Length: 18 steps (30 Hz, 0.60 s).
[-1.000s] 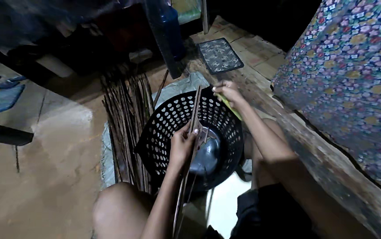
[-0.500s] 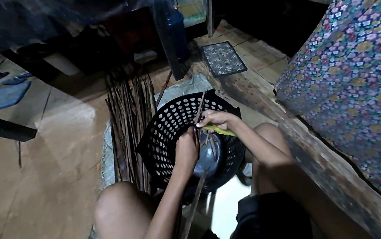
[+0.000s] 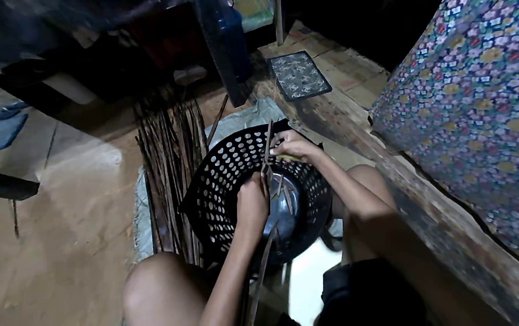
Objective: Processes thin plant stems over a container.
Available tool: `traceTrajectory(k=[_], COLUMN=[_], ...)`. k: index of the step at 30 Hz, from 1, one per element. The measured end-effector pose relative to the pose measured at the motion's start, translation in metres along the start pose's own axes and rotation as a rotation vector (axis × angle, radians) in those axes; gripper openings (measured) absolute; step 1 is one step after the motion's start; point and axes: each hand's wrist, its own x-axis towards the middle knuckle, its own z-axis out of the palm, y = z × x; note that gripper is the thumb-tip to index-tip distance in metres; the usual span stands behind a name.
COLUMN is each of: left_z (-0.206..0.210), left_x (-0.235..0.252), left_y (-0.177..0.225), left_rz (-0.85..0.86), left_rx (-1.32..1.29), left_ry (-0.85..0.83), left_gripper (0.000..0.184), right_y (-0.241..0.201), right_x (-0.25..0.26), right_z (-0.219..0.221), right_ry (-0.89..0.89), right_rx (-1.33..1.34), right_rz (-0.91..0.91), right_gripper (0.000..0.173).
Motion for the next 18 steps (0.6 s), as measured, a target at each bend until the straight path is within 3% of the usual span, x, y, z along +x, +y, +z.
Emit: traceTrajectory(k=[4,8,12,14,18], left_z=[0.003,0.001,0.002,0.000,-0.006], left_x=[-0.008,-0.009,-0.014,-0.015,-0.016], left_y=[-0.003,-0.002,-0.004,-0.006,-0.002], left_rz=[0.026,0.022,0.009,-0.007,-0.046], left_rx=[-0.003,0.017,0.041,0.051,0.093], left_ry=[0.012,0.002,0.022,0.029,-0.011], left_gripper=[0.038,0.039,0.039,0.038,0.037], right_y=[-0.013,-0.015,-0.011,-0.014,-0.021], right_x=[0.002,0.006,0.012,0.006,-0.015], right_z=[-0.016,-0.014,-0.022,-0.022,0.005], right_ry=[0.280,0.356,0.534,0.437,-0.081], right_rx=[0.100,0.189,0.274,0.309,0.168], right_rz=[0.021,0.075,0.018,0.047,0.181], right_gripper=[0.023,0.036,0.029,0.023,0.024])
